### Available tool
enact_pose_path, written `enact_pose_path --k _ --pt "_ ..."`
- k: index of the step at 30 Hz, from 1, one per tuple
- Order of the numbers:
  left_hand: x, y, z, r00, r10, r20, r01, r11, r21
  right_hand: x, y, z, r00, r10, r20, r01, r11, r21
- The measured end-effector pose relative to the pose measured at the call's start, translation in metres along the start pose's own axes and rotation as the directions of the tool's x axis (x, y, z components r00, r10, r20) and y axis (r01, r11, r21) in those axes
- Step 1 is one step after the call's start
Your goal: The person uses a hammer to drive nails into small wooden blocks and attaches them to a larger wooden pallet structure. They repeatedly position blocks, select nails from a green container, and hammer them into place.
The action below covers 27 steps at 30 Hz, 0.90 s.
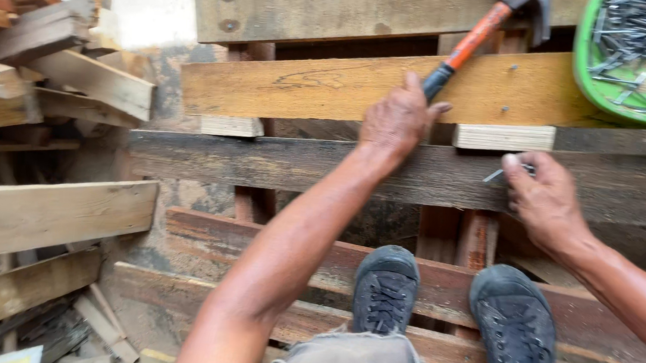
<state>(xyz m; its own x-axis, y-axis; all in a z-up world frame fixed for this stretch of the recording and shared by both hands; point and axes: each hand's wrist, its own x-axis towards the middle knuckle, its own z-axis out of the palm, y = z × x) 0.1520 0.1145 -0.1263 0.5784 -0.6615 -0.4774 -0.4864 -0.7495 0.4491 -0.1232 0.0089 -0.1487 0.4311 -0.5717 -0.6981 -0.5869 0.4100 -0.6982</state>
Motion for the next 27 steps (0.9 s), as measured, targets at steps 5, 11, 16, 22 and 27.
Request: enact_pose_path --k 5,11,16,22,27 --pt "-0.023 -0.018 -0.022 0.984 0.142 -0.105 -0.133 0.987 0.087 0.031 0.035 -0.021 0.913 -0.405 0.047 0.407 0.897 -0.172" --pt "-0.126 -0.078 -0.021 0.868 0.363 -0.339 -0.359 0.930 0.077 0.010 0.006 -0.019 0.917 -0.378 0.125 0.396 0.897 -0.196" --pt "-0.206 -0.158 0.008 0.938 0.268 -0.219 -0.224 0.952 0.206 0.013 0.000 -0.019 0.902 -0.414 0.121 0.431 0.878 -0.210" --pt "-0.217 -0.163 0.016 0.980 0.201 -0.004 -0.182 0.894 0.410 0.009 -0.002 -0.017 0.904 -0.399 0.153 0.421 0.893 -0.158" --pt "-0.195 -0.155 0.024 0.994 0.065 0.090 -0.098 0.897 0.431 0.007 -0.007 -0.020 0.909 -0.389 0.151 0.409 0.901 -0.142"
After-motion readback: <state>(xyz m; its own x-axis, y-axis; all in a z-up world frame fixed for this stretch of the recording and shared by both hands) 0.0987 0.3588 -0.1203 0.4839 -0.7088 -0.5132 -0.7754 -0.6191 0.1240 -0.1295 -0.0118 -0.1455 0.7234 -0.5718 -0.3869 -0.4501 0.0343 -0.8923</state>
